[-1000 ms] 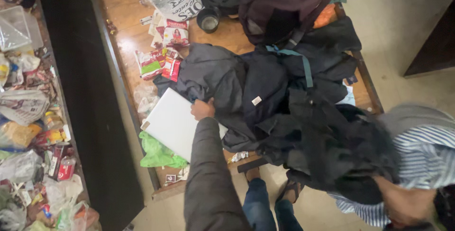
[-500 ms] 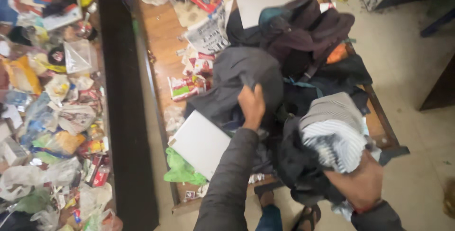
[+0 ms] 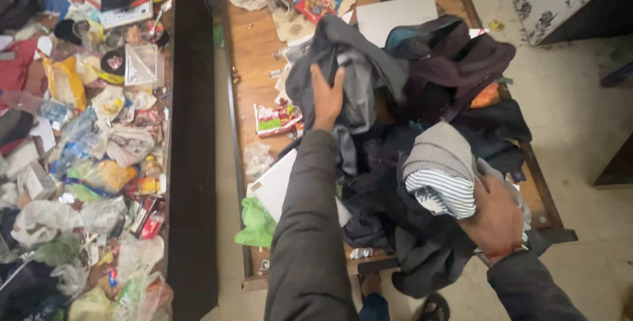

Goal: The person folds several pieces of clothing on a mattress, including a checkered shirt, a striped polo, and a dark t-shirt. They then move to a nearby table to gather more clothes and return to the mattress to continue folding.

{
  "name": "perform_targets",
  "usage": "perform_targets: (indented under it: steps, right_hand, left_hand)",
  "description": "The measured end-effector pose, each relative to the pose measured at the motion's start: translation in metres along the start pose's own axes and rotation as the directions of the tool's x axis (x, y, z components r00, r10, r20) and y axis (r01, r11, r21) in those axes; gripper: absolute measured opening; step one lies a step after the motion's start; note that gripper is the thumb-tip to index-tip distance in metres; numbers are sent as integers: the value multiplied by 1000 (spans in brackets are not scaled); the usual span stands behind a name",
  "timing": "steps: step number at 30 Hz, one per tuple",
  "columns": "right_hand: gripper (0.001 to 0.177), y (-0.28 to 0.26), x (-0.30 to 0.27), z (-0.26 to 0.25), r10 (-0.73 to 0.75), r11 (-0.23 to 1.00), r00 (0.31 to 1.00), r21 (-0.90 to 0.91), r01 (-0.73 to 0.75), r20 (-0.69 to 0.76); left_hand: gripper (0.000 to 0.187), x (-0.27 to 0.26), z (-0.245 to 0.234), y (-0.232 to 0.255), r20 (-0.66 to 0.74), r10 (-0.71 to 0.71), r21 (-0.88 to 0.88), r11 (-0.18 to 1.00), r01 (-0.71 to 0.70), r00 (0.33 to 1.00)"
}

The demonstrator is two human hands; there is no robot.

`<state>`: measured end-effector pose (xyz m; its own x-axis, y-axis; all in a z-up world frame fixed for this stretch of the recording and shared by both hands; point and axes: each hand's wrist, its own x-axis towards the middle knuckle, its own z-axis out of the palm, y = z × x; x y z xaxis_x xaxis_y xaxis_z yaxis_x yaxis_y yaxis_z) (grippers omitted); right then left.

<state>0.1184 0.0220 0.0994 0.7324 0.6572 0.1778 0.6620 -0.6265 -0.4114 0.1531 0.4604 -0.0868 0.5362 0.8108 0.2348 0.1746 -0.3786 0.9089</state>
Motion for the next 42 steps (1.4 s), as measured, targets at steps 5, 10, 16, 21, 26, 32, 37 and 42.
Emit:
perform_targets:
  steps: [5, 10, 16, 21, 26, 32, 37, 42]
  right_hand:
    - [60, 22, -18, 36, 16, 1000, 995, 9, -17, 99]
    - [62, 32, -29, 52, 75, 997, 987, 10, -77, 144]
    - [66, 46, -31, 68, 80, 996, 987, -46, -74, 140]
    - [74, 64, -56, 64, 106, 994, 988, -20, -105, 111]
    - [67, 63, -81, 37, 174, 981, 978, 61, -182, 111]
    - [73, 56, -88, -7, 63, 979, 998, 194, -60, -11]
    - [98, 51, -80, -62, -35, 972, 981, 223, 78, -191]
    - [89, 41, -51, -141, -74, 956, 960, 256, 145, -268]
  left_hand:
    - [62, -152, -26, -125, 239, -317, 498, 851, 164, 918]
    - [64, -250, -11, -160, 392, -286, 351, 925, 146, 874]
    - [78, -215, 46, -132, 293, -504, 509, 802, 313, 812]
    - [84, -180, 46, -107, 169, -544, 327, 818, 474, 822]
    - [39, -172, 31, -30, 257, -569, 14, 810, 586, 781]
    - [26, -116, 57, 111, 313, -16, -445, 881, 161, 950]
    - [24, -51, 39, 228, 310, 226, -486, 872, -50, 924]
    - [24, -17, -7, 353, 281, 433, -417, 859, -297, 857]
